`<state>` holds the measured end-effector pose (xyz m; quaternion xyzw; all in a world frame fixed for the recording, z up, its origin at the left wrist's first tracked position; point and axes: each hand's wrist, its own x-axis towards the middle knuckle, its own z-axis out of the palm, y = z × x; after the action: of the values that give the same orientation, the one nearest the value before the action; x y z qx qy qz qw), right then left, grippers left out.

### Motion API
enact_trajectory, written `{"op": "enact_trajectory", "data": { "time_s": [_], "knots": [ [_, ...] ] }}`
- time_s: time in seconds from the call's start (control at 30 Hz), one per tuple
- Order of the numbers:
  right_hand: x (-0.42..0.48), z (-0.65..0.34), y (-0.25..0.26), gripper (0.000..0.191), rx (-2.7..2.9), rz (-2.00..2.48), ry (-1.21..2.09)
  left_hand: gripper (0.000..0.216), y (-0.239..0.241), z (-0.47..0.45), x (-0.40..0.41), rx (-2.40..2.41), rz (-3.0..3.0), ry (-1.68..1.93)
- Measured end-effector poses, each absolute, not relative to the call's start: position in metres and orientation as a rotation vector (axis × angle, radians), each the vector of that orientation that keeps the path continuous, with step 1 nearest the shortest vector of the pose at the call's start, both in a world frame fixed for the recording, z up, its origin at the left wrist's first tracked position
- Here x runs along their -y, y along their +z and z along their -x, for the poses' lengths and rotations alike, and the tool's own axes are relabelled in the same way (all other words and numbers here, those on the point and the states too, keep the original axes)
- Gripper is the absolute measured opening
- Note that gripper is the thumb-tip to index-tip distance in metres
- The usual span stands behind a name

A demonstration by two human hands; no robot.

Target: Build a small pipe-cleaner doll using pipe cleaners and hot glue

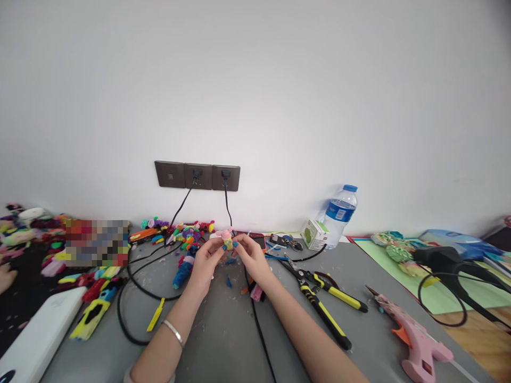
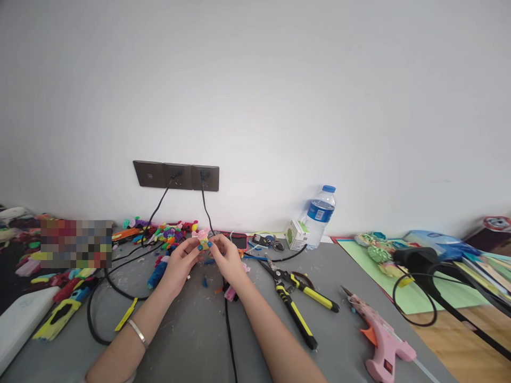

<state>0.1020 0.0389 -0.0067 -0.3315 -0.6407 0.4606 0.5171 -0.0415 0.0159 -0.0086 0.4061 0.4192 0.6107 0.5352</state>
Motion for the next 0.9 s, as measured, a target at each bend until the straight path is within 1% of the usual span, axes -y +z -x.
{"op": "enact_trajectory", "data": {
  "time_s": [0.43, 0.6, 0.9],
  "knots": [
    [-0.04, -0.102, -0.001, 0.027, 1.502, 0.748, 1.153, 0.04, 0.003, 0.038, -0.012, -0.95, -0.819, 1.475],
    [-0.04, -0.103, -0.001, 0.029, 1.511, 0.772, 1.14, 0.042, 0.001, 0.039, -0.013, -0.941, -0.854, 1.474],
    [-0.039, -0.103, -0.002, 0.027, 1.516, 0.761, 1.167, 0.043, 0.0, 0.04, -0.014, -0.98, -0.884, 1.459]
  ]
}}
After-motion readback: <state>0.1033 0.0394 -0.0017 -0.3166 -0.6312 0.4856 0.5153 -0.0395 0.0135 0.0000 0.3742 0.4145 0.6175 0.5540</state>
